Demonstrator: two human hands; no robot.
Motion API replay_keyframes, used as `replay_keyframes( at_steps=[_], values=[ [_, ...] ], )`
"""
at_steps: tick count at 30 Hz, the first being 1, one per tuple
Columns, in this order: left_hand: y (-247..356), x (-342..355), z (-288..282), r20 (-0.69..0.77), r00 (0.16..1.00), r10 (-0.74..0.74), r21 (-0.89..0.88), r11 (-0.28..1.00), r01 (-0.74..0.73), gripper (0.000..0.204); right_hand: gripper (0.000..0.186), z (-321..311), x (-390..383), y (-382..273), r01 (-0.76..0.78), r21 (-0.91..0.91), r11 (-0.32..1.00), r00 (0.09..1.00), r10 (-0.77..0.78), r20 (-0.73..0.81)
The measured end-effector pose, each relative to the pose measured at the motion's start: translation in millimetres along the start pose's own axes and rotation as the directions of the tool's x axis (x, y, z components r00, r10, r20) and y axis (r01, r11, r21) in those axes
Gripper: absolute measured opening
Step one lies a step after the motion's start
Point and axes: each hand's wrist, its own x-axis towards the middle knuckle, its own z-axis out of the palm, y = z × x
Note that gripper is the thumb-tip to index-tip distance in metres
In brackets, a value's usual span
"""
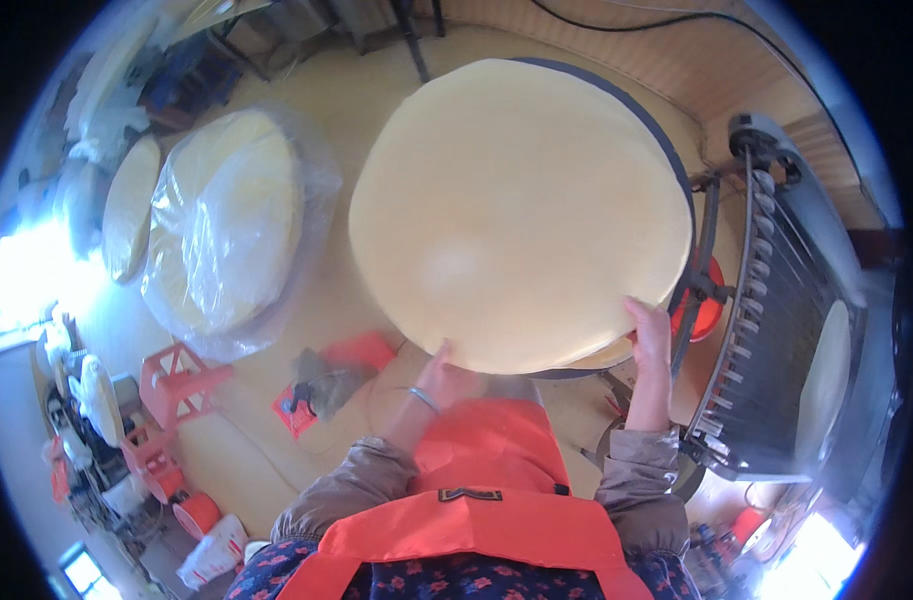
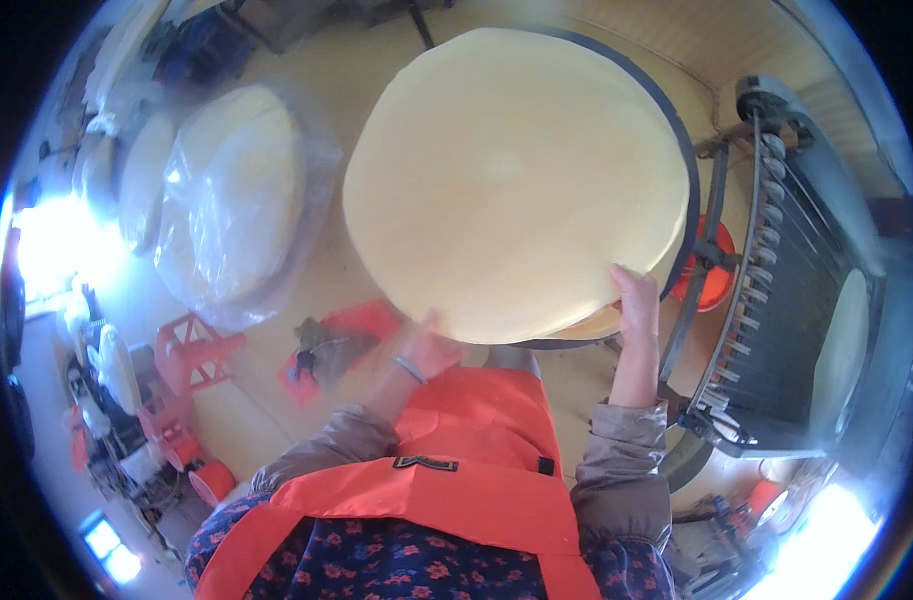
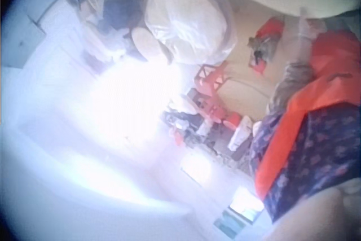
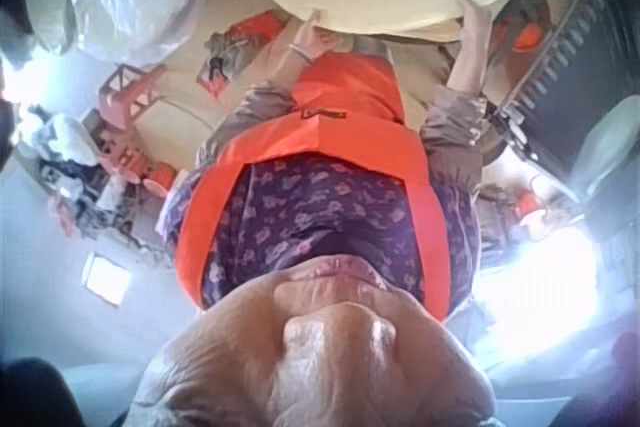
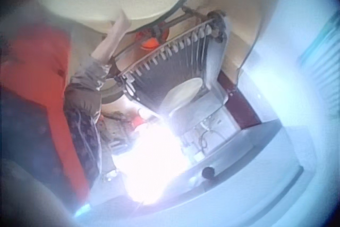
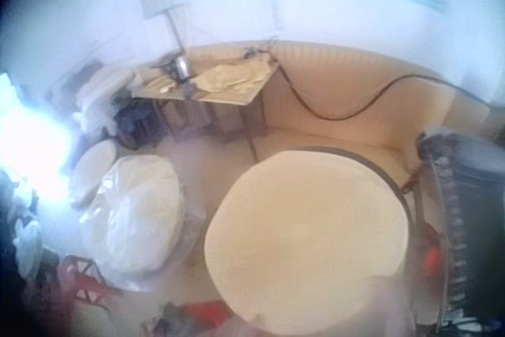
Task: The person uses a scraper to lift a large, thin dough sheet from a conveyor and places it onto a hot circular griddle. They then wipe the griddle surface with a sponge and a cloth. The person retrieves another dough sheet, folds it in half, and places it on a wooden board, repeating the folding process.
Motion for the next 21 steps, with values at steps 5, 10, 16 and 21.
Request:
replay_keyframes(
  at_steps=[5,10,16,21],
  values=[
    [-67,-16,44,0.399,0.862,-0.312,0.206,0.947,0.247,0.060,0.028,9,-2,-5,0.014,0.050,0.999,0.999,-0.016,0.040],
    [-165,52,122,0.441,0.891,0.105,0.745,0.510,-0.429,0.059,0.027,10,4,8,-0.062,0.082,0.995,0.998,0.064,-0.026],
    [-148,140,140,0.096,0.934,0.344,0.992,-0.105,-0.063,0.056,0.028,10,-4,14,-0.024,0.145,0.989,0.999,0.018,0.038],
    [-102,131,51,-0.120,0.556,0.823,0.427,0.548,-0.719,0.053,0.033,0,-3,16,-0.052,0.214,0.975,0.982,0.012,0.188]
  ],
)
